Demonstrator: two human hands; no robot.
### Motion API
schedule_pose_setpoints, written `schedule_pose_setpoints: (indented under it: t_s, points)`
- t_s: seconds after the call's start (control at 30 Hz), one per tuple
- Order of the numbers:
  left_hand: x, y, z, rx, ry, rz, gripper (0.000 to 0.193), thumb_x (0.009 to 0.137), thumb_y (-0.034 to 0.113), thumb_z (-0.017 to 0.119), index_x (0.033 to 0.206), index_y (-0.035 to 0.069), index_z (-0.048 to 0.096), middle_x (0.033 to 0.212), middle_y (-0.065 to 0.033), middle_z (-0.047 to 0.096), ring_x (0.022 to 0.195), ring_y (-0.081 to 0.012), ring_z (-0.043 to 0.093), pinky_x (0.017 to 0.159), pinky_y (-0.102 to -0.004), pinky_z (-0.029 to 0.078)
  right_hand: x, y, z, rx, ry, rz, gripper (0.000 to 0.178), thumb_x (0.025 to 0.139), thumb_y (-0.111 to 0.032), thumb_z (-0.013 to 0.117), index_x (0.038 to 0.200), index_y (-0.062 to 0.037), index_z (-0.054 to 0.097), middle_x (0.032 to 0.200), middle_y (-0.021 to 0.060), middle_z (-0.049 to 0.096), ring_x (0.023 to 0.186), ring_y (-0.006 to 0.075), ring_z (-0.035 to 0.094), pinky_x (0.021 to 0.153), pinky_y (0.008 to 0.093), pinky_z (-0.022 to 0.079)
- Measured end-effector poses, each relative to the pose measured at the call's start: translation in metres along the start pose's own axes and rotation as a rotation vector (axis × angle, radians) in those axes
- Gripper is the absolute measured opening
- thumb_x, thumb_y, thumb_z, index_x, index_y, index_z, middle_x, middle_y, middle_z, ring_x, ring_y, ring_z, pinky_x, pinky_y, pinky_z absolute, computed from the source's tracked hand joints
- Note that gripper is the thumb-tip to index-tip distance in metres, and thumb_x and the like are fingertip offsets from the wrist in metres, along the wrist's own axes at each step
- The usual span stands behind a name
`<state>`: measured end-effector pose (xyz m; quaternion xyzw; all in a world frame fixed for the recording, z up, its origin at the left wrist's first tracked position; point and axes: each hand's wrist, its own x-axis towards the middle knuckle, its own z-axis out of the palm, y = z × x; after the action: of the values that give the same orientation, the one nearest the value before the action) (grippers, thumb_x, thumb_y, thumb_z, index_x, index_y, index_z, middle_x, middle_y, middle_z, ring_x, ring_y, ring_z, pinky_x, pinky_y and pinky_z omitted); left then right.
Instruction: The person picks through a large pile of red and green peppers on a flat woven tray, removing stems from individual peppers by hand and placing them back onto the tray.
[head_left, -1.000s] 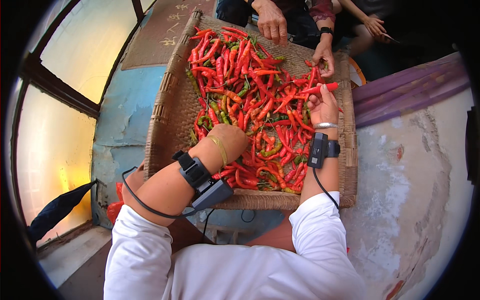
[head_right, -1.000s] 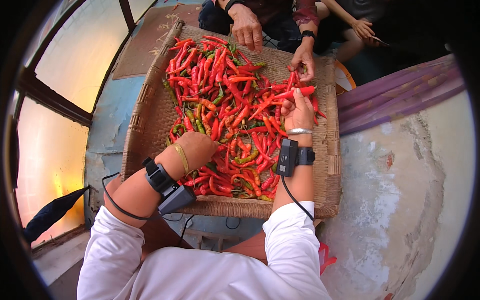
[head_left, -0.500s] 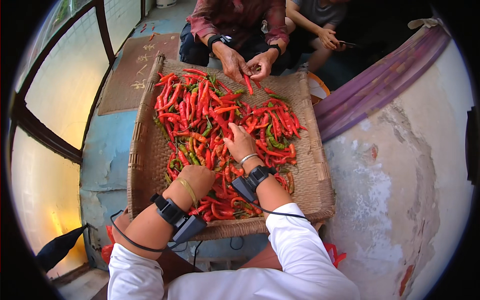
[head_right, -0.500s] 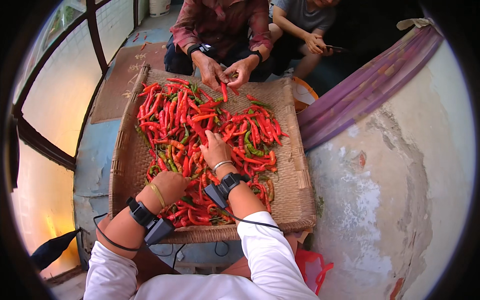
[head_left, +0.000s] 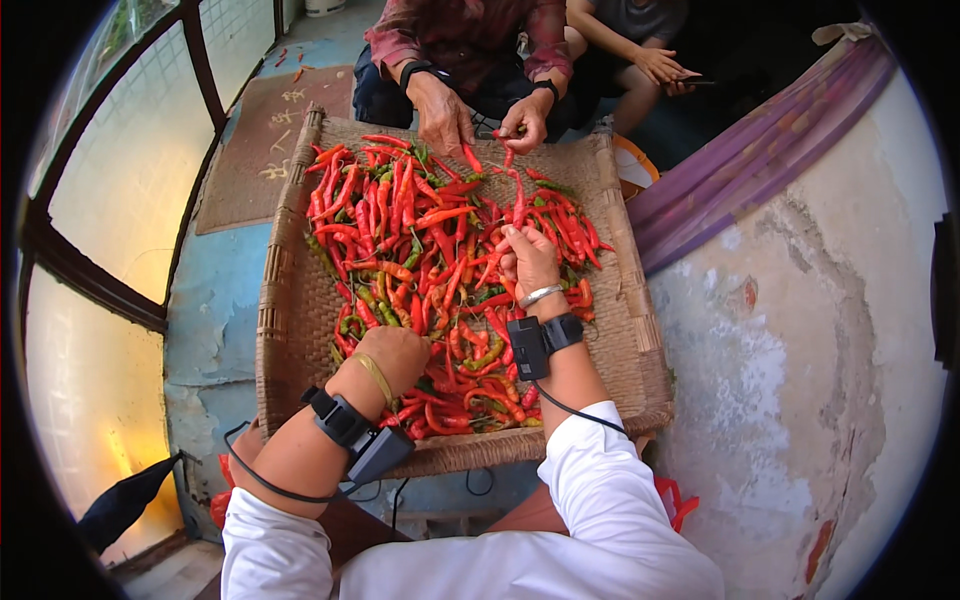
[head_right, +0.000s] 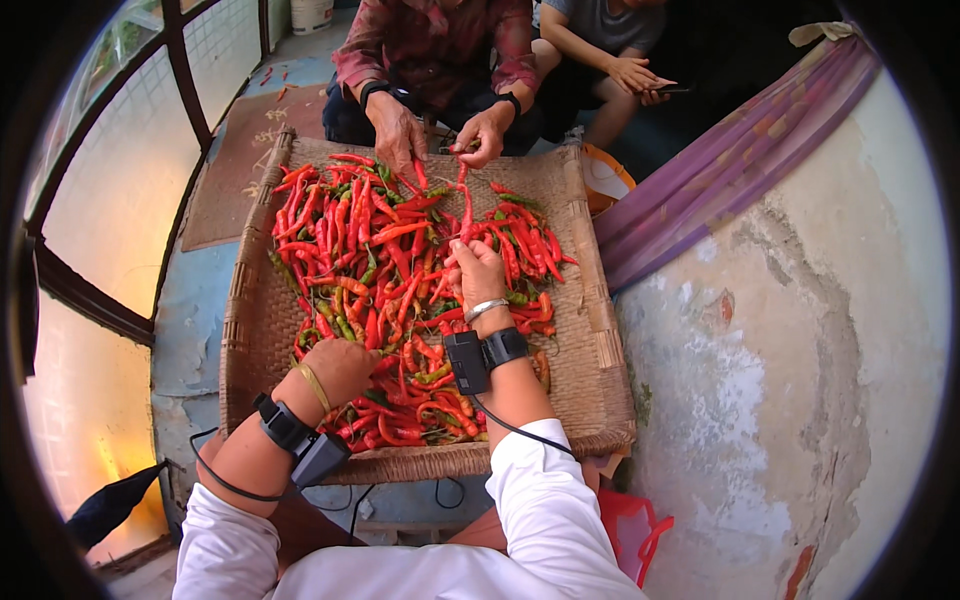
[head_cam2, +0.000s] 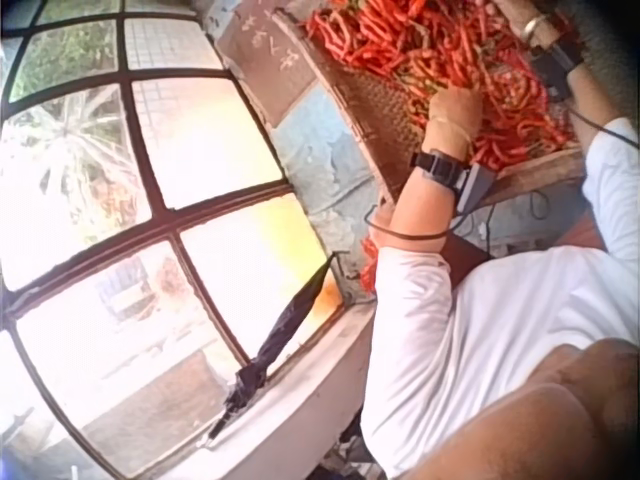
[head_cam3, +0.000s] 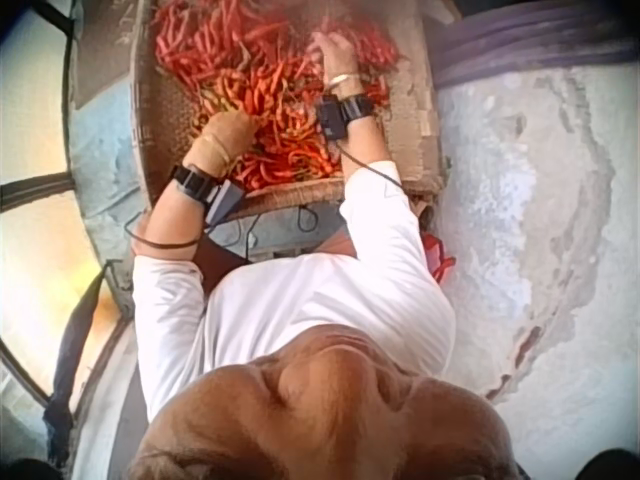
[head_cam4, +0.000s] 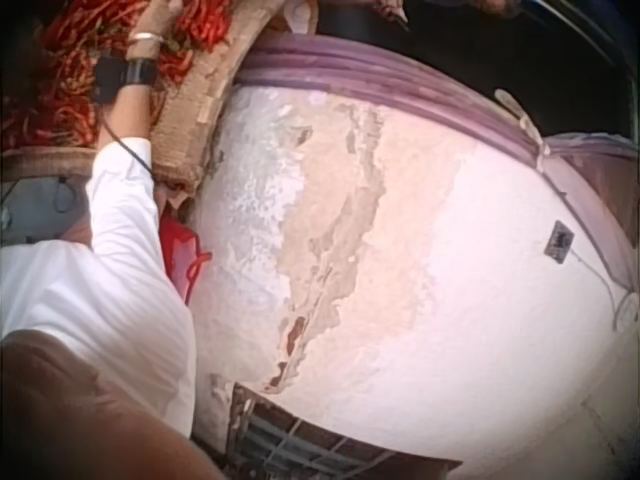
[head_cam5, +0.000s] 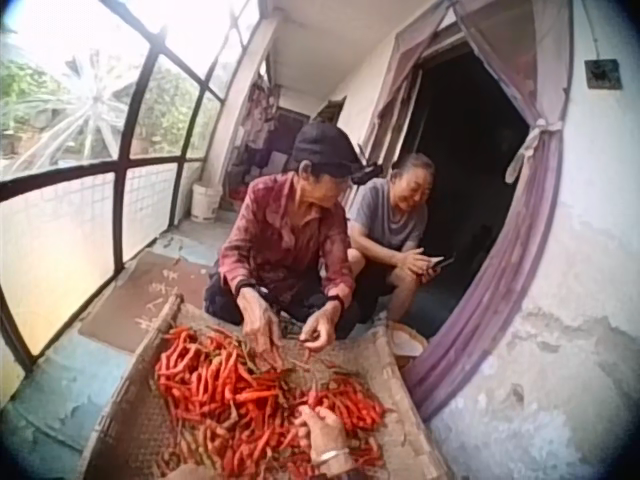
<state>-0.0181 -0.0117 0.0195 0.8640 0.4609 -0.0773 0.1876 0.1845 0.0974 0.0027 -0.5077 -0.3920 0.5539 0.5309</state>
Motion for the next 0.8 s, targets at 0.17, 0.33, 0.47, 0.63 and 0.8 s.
schedule_pose_setpoints:
  t_s: [0.17,0.33,0.47,0.63,0.8]
  points:
    - [-0.002,0.003,-0.005,-0.009,0.024,0.007,0.015,0.078,0.014,0.049,0.084,0.006,0.061,0.079,-0.0109,0.062,0.078,-0.0266,0.061,0.064,-0.0369,0.049,0.015,-0.003,-0.026,0.611,0.116,-0.156,0.03,0.085,-0.023,0.054,0.106,-0.0024,0.048,0.078,0.0062,0.058,0.062,0.0113,0.057,0.047,0.0238,0.046]
    - [-0.001,0.004,-0.003,-0.013,0.018,-0.003,0.016,0.077,0.016,0.052,0.086,0.006,0.059,0.077,-0.0112,0.062,0.076,-0.0273,0.061,0.064,-0.0379,0.049,0.009,0.018,-0.011,-0.008,-0.022,0.048,0.047,0.082,-0.019,0.057,0.12,0.0037,0.042,0.099,0.0127,0.057,0.07,0.014,0.06,0.045,0.0209,0.047]
    - [0.001,0.002,0.0,-0.018,0.008,-0.002,0.022,0.074,0.02,0.058,0.09,0.006,0.058,0.073,-0.0121,0.06,0.073,-0.0286,0.06,0.063,-0.0396,0.048,-0.011,0.038,0.025,-1.192,-0.223,-0.413,0.033,0.073,-0.024,0.064,0.1,-0.0055,0.057,0.099,0.0123,0.054,0.09,0.0286,0.052,0.076,0.0382,0.045]
    - [0.002,0.0,0.003,-0.007,0.024,0.007,0.021,0.074,0.021,0.058,0.089,0.006,0.057,0.071,-0.0123,0.06,0.071,-0.029,0.06,0.061,-0.0397,0.048,-0.021,0.042,0.038,-1.471,-0.278,-0.449,0.028,0.071,-0.026,0.066,0.087,-0.0052,0.058,0.1,0.0112,0.048,0.094,0.0292,0.048,0.079,0.0387,0.044]
    - [0.002,0.0,0.002,-0.003,0.032,0.014,0.021,0.073,0.02,0.058,0.089,0.006,0.058,0.071,-0.0125,0.06,0.071,-0.0285,0.06,0.061,-0.0396,0.048,-0.024,0.025,0.041,-1.568,-0.37,-0.235,0.025,0.072,-0.025,0.064,0.087,-0.0052,0.057,0.1,0.0132,0.048,0.088,0.031,0.054,0.076,0.0409,0.045]
